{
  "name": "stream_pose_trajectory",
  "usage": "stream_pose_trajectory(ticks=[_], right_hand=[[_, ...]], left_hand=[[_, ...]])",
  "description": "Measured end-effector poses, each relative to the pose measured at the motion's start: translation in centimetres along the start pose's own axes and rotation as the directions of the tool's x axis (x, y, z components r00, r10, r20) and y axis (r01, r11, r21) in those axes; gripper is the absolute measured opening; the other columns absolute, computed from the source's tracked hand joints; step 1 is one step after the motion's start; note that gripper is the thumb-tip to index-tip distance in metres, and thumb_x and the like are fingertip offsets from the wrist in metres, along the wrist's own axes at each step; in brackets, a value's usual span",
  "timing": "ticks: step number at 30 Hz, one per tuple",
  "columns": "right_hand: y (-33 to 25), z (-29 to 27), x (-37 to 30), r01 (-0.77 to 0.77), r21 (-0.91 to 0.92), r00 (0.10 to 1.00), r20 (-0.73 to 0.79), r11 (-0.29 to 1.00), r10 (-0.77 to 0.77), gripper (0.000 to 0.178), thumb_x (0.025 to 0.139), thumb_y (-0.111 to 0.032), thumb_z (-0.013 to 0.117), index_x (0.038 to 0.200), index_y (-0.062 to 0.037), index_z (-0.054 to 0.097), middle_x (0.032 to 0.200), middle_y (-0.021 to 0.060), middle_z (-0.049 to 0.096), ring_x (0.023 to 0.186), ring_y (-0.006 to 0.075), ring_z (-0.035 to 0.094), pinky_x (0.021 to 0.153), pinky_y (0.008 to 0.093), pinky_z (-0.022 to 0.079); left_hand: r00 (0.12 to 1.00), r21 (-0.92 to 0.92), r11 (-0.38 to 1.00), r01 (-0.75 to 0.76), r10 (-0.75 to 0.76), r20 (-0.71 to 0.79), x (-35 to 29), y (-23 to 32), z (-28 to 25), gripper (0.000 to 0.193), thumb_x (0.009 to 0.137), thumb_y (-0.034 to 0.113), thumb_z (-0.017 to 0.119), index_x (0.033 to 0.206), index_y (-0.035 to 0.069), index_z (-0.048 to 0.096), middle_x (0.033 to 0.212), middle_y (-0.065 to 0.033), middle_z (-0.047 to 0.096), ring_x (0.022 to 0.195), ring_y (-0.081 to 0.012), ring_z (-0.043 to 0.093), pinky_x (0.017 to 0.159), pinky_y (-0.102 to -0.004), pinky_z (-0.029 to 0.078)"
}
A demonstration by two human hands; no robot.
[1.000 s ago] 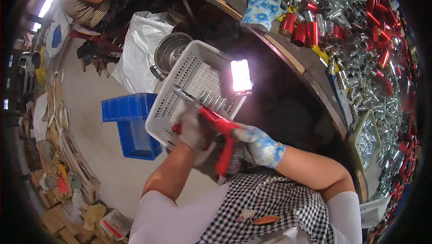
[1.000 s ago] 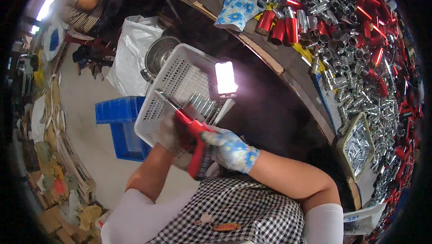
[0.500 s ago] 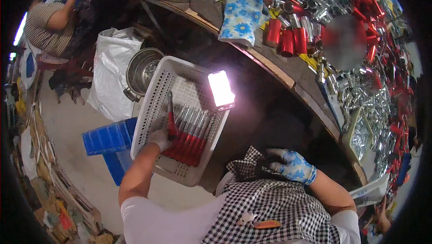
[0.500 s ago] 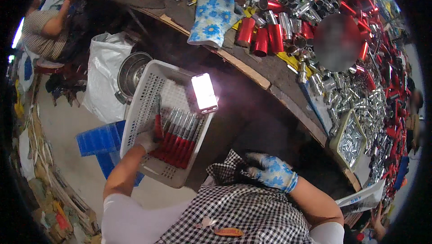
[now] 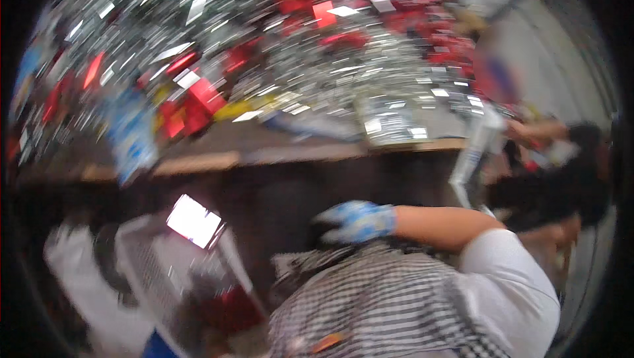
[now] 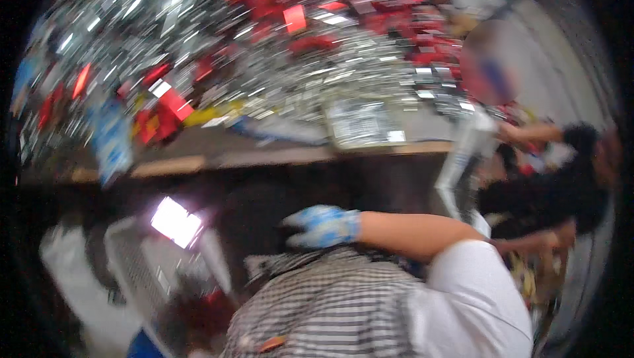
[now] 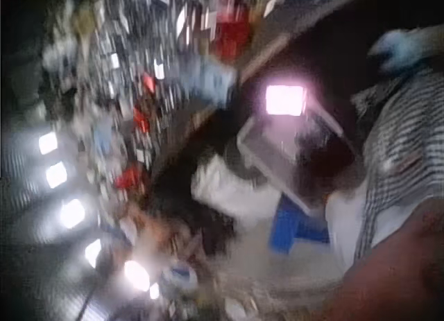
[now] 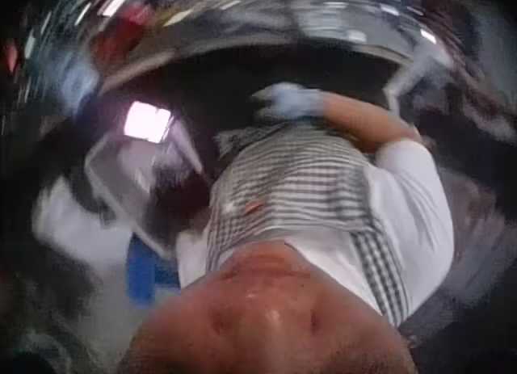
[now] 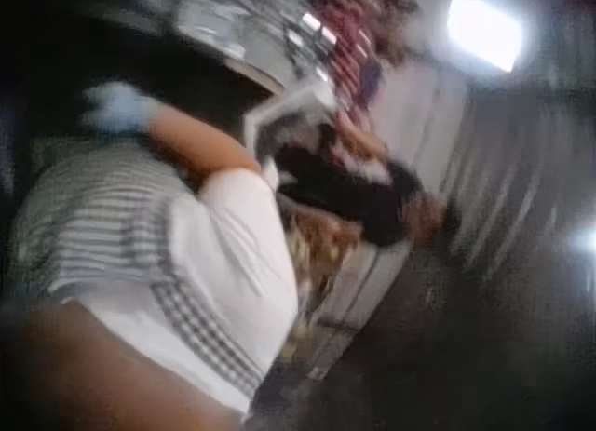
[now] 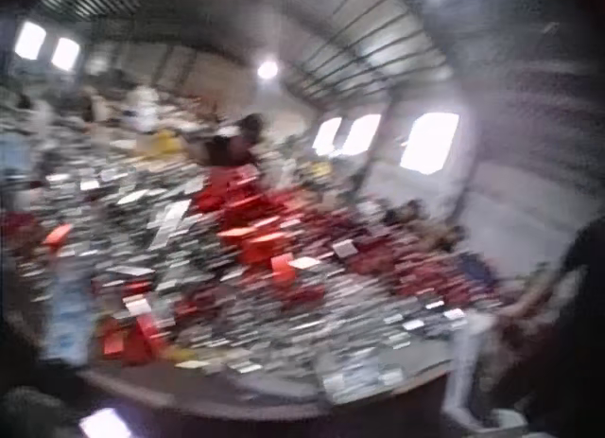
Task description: Sorting and assembling small metal and plastic hardware components at a workstation.
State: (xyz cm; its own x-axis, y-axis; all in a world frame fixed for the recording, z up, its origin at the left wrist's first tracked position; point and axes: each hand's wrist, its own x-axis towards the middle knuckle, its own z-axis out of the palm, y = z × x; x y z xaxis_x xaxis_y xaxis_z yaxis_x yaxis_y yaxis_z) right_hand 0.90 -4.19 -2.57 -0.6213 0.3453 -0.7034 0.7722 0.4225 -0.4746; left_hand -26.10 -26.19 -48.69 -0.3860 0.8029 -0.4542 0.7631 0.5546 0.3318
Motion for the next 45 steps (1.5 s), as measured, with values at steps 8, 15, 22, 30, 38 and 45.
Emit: stream_pose_trajectory(ticks=[8,15,22,30,38,45], right_hand=[[1.0,2.4,1.1,0.27,0.053,0.959,-0.102,0.961,-0.263,0.058,0.089,-0.032,0.062,0.136,0.0002,0.051,0.13,0.025,0.058,0.121,0.0384,0.055,0.103,0.0431,0.043],[4.8,0.1,-3.9,0.376,0.022,0.868,-0.358,0.926,-0.344,0.052,0.088,-0.03,0.063,0.131,-0.0015,0.055,0.12,0.025,0.062,0.113,0.0388,0.059,0.097,0.0449,0.046],[9.4,-1.7,-7.7,0.425,-0.018,0.704,-0.622,0.905,-0.343,0.046,0.09,-0.027,0.062,0.13,-0.005,0.057,0.118,0.0213,0.064,0.111,0.0365,0.06,0.096,0.0426,0.047],[30.5,-4.8,-14.6,0.565,0.353,-0.153,-0.843,0.746,0.515,0.023,0.092,-0.017,0.065,0.108,-0.0009,0.069,0.097,0.0038,0.068,0.088,0.0148,0.061,0.08,0.0329,0.052],[48.9,-11.4,-17.3,0.847,0.126,-0.349,-0.601,0.517,0.719,0.031,0.095,-0.019,0.062,0.123,-0.0065,0.058,0.11,0.0032,0.062,0.087,0.0161,0.06,0.071,0.0309,0.052],[61.7,-18.4,-13.0,0.997,0.066,0.069,-0.759,-0.03,0.648,0.037,0.097,-0.023,0.055,0.132,-0.0132,0.052,0.122,0.0079,0.06,0.102,0.0214,0.063,0.081,0.0345,0.054]], left_hand=[[0.9,-0.216,0.893,-0.394,0.328,-0.287,4.8,21.1,-1.9,0.047,0.09,0.04,0.06,0.12,0.005,0.061,0.108,-0.0215,0.067,0.099,-0.0357,0.065,0.091,-0.0491,0.05],[0.908,-0.29,0.952,-0.099,-0.033,-0.418,-5.5,4.8,-6.0,0.05,0.091,0.045,0.059,0.121,0.006,0.062,0.103,-0.0174,0.07,0.094,-0.0332,0.067,0.09,-0.0494,0.05],[0.761,-0.379,0.824,-0.421,0.094,-0.641,-10.4,17.1,-24.4,0.035,0.08,0.013,0.065,0.113,0.0,0.065,0.103,-0.0212,0.067,0.093,-0.0366,0.066,0.087,-0.0476,0.052],[-0.001,0.229,0.189,-0.955,0.771,-0.637,-8.1,43.7,-36.0,0.088,0.069,0.043,0.083,0.14,0.013,0.042,0.128,-0.0215,0.049,0.116,-0.0452,0.049,0.1,-0.0588,0.04],[0.43,0.406,0.606,-0.684,0.785,-0.447,-3.5,55.5,-38.4,0.102,0.071,0.061,0.073,0.146,0.002,0.036,0.144,-0.0252,0.034,0.139,-0.0489,0.022,0.115,-0.0607,0.017],[0.482,0.43,0.604,-0.671,0.796,-0.366,-2.9,58.6,-36.5,0.095,0.077,0.059,0.068,0.145,0.0,0.04,0.151,-0.0272,0.028,0.143,-0.0466,0.018,0.117,-0.0579,0.012]])
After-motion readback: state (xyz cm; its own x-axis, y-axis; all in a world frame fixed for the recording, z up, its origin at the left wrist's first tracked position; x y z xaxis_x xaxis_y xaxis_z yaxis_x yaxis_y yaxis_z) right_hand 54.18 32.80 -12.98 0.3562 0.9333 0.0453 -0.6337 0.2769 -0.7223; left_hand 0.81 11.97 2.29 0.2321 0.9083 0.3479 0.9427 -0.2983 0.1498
